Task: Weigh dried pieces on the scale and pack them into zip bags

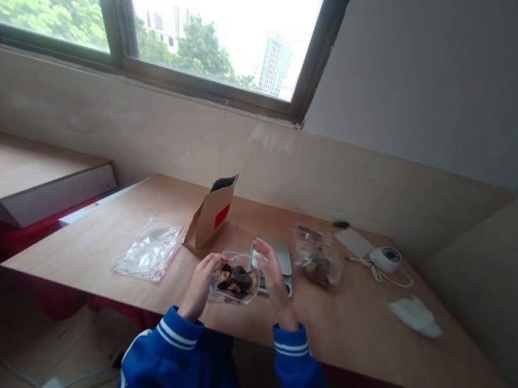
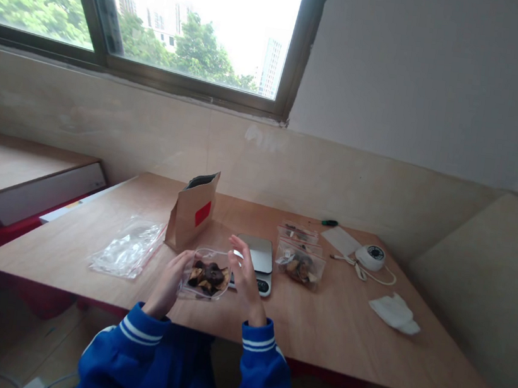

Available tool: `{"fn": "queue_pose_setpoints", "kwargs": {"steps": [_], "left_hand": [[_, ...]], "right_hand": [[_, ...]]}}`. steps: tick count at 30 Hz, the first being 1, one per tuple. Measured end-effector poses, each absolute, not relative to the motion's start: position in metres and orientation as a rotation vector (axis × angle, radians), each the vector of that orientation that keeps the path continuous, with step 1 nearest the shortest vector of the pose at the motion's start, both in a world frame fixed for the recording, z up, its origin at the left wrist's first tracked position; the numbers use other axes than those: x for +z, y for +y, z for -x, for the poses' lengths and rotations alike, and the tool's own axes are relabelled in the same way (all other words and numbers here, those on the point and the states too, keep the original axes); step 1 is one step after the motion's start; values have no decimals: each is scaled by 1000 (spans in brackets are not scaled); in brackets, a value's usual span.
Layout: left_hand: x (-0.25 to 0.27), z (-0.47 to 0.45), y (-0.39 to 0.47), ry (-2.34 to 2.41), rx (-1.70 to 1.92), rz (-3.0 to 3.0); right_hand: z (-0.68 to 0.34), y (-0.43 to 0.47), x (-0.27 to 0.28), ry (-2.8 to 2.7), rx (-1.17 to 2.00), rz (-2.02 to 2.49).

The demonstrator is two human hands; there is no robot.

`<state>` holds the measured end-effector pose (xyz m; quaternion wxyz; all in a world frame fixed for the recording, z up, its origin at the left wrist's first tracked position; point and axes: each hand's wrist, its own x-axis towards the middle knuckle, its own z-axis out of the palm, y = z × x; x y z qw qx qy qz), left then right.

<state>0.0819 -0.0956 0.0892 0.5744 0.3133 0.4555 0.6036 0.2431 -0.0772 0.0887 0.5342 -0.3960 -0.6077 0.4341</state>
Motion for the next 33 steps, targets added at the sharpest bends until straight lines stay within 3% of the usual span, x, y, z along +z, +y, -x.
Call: {"fn": "queue_pose_setpoints", "kwargs": {"steps": [4,22,33], "left_hand": [[98,-85,-103,988,1369,-713],[84,-87,-156,927,1389,-1198],[91,-98,-159,1285,1597,-1217]], "right_hand": [[-251,-93,97,-1447,1157,892],[-252,-110,92,-742,714,995],[-264,-136,85,-790,576,1102]]}}
